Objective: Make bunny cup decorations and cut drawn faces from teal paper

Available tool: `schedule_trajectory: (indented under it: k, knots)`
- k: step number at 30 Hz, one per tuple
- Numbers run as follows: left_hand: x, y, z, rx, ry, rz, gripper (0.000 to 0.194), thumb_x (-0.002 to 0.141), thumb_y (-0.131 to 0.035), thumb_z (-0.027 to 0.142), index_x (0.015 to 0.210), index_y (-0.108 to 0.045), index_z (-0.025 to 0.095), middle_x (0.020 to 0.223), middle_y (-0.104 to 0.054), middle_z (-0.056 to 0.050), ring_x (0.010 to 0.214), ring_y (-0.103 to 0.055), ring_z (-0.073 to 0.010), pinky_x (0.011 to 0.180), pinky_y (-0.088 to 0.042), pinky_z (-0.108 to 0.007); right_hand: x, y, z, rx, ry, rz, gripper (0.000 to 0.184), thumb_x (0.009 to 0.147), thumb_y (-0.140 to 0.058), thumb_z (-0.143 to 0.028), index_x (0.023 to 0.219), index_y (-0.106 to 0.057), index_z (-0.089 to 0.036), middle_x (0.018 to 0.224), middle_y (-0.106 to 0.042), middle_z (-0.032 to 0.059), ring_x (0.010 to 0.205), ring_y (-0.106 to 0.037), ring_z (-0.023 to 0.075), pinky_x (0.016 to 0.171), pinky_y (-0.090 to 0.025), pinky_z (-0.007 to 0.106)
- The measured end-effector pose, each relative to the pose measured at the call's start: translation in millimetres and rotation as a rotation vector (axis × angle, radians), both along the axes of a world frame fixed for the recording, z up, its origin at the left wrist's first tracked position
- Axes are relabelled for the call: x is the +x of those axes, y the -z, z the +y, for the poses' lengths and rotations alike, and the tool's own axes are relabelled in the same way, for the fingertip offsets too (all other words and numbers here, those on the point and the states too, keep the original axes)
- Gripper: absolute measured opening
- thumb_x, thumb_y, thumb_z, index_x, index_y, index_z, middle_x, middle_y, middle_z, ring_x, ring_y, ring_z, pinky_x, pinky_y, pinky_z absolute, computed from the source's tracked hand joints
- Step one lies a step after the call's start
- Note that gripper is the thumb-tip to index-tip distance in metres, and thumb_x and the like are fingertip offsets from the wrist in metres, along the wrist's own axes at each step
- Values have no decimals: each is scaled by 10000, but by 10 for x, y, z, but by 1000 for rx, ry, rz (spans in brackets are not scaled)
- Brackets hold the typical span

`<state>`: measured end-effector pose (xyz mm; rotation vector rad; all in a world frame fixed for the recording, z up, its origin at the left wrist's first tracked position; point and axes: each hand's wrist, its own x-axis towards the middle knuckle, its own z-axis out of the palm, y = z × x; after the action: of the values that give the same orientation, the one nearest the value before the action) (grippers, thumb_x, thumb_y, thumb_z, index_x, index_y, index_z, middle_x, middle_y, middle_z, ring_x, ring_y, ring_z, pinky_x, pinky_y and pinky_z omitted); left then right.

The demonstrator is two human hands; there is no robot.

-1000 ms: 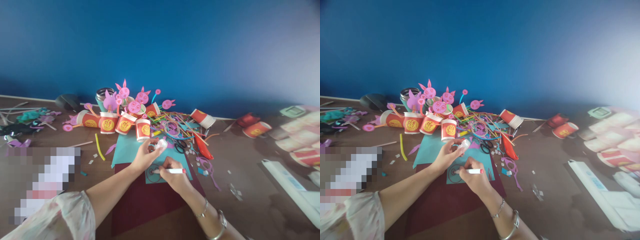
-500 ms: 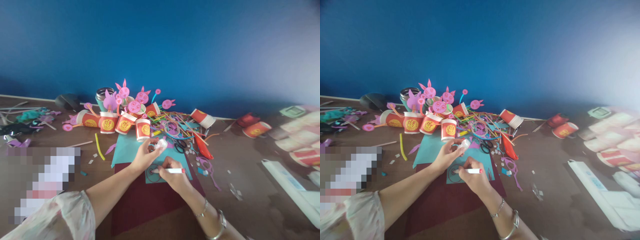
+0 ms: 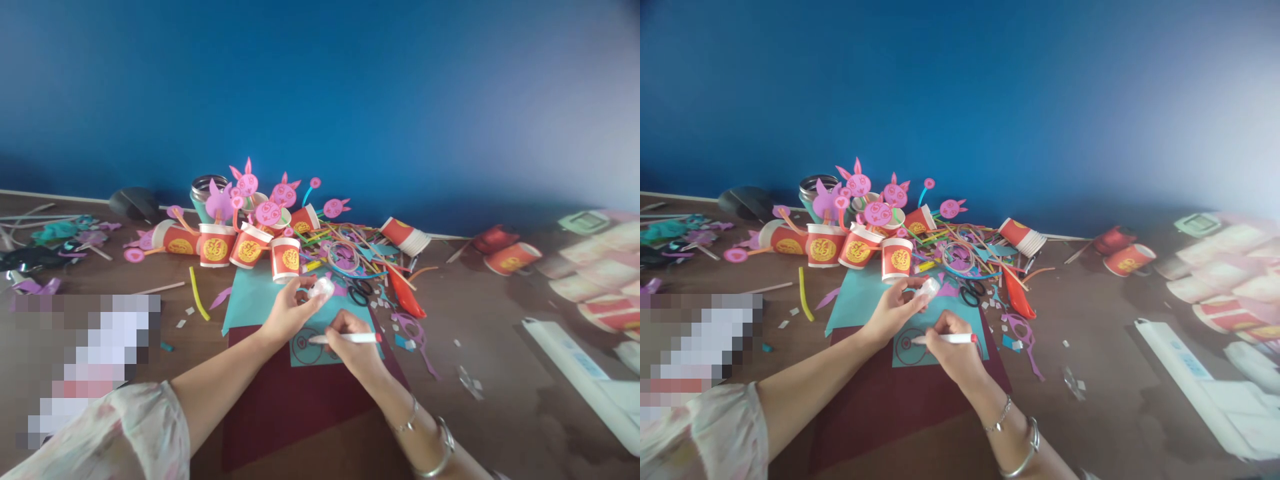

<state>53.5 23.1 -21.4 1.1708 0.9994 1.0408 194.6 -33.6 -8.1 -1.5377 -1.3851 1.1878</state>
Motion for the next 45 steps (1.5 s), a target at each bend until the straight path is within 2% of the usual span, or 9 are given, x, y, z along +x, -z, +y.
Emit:
schedule_trajectory:
  k: [5,20,26,33,39,45]
  knots:
    - [-2,6,-1,-2,5,-8,484,729,-691,432,1078,-551,127,817,-631,-41,662,-564,-131,617,-479,-275,68,2,28,12,74,-12,208,683,-538,-276,544,-391,-226,422,-502,-53,395,-412,92,410,-332,208]
    - [0,-12,0,6,1,3,472,733,-686,416,1076,-552,121,806,-633,-41,647,-564,-126,603,-477,-268,39,18,11,0,40,-39,227,692,-549,-271,552,-376,-227,415,-407,-80,395,-402,89,403,-293,201]
    - [-5,-7,9,4,-3,0,474,727,-692,423,1074,-557,129,840,-635,-43,659,-568,-127,609,-481,-269,62,56,14,0,17,-92,231,708,-557,-285,563,-388,-221,444,-416,-76,413,-358,81,405,-278,202]
    - [-2,-17,-1,0,5,-13,468,733,-690,421,1076,-556,132,817,-635,-33,654,-571,-127,608,-478,-265,58,37,18,10,10,-111,214,694,-537,-258,545,-389,-217,430,-448,-66,416,-387,85,412,-296,203]
    - [-5,-13,-1,5,0,-8,457,735,-689,429,1066,-566,140,825,-646,-37,664,-588,-134,605,-480,-264,67,46,34,-29,33,-25,206,691,-529,-263,554,-379,-228,425,-512,-49,401,-422,102,417,-329,220]
    - [-3,-24,-3,2,-1,-5,449,738,-690,410,1066,-563,132,820,-648,-41,655,-580,-128,604,-481,-261,56,37,28,-15,40,-55,219,701,-539,-257,558,-376,-228,411,-469,-67,390,-391,91,405,-307,213]
